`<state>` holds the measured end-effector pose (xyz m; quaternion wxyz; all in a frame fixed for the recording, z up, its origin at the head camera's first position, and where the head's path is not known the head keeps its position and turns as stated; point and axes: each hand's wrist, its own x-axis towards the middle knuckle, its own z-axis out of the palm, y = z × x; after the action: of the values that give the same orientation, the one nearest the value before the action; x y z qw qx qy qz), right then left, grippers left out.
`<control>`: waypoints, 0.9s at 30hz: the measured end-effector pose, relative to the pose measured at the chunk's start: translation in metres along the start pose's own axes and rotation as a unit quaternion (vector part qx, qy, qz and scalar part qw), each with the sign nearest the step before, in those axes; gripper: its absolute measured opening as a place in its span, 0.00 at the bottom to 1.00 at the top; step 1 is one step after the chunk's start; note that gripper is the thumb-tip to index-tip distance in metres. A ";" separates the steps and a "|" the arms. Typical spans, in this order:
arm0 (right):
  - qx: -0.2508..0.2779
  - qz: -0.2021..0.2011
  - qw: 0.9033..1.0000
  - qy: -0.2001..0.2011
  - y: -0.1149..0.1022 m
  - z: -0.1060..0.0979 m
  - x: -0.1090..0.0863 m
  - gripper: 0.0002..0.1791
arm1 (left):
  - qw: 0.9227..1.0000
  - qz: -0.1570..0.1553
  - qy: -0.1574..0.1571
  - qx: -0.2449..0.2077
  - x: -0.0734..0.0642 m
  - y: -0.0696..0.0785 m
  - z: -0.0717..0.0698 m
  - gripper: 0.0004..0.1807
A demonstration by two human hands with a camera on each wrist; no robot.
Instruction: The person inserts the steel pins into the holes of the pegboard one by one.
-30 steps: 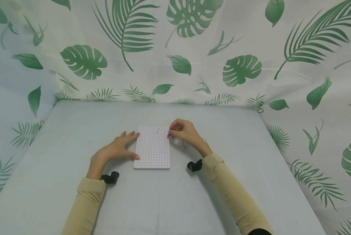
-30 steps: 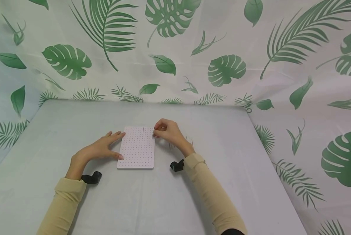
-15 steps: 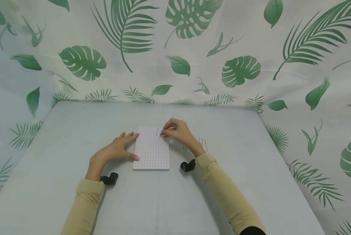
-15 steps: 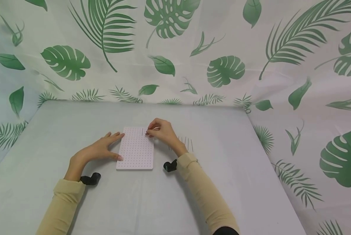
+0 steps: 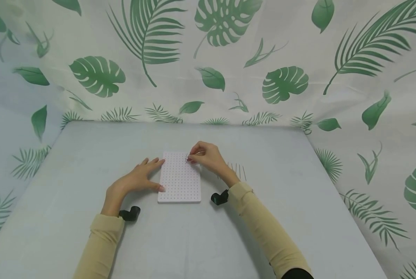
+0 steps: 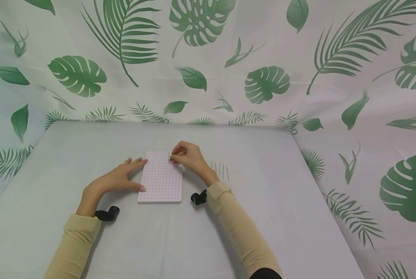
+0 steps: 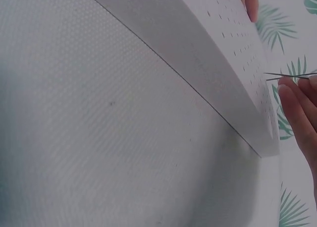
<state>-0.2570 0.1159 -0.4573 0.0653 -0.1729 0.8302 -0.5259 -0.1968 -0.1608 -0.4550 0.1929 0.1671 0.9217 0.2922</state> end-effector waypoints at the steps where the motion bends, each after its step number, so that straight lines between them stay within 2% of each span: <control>1: 0.003 0.002 1.000 0.001 0.000 0.000 0.000 0.06 | 1.000 0.000 0.000 -0.001 0.000 0.000 0.000 0.57; 5: 0.001 0.004 1.000 0.003 -0.002 0.002 0.001 0.06 | 1.000 0.004 -0.001 -0.001 0.001 -0.001 0.001 0.57; 14: -0.050 -0.022 0.999 0.002 -0.003 0.002 0.001 0.05 | 1.000 -0.001 0.001 0.003 0.001 -0.003 0.001 0.57; 27: -0.072 -0.035 0.997 -0.009 -0.002 0.008 0.004 0.04 | 1.000 0.001 0.000 -0.006 0.001 -0.005 0.000 0.56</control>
<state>-0.2579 0.1066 -0.4589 0.0415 -0.2104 0.8590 -0.4649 -0.1983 -0.1641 -0.4584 0.1937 0.1674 0.9197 0.2978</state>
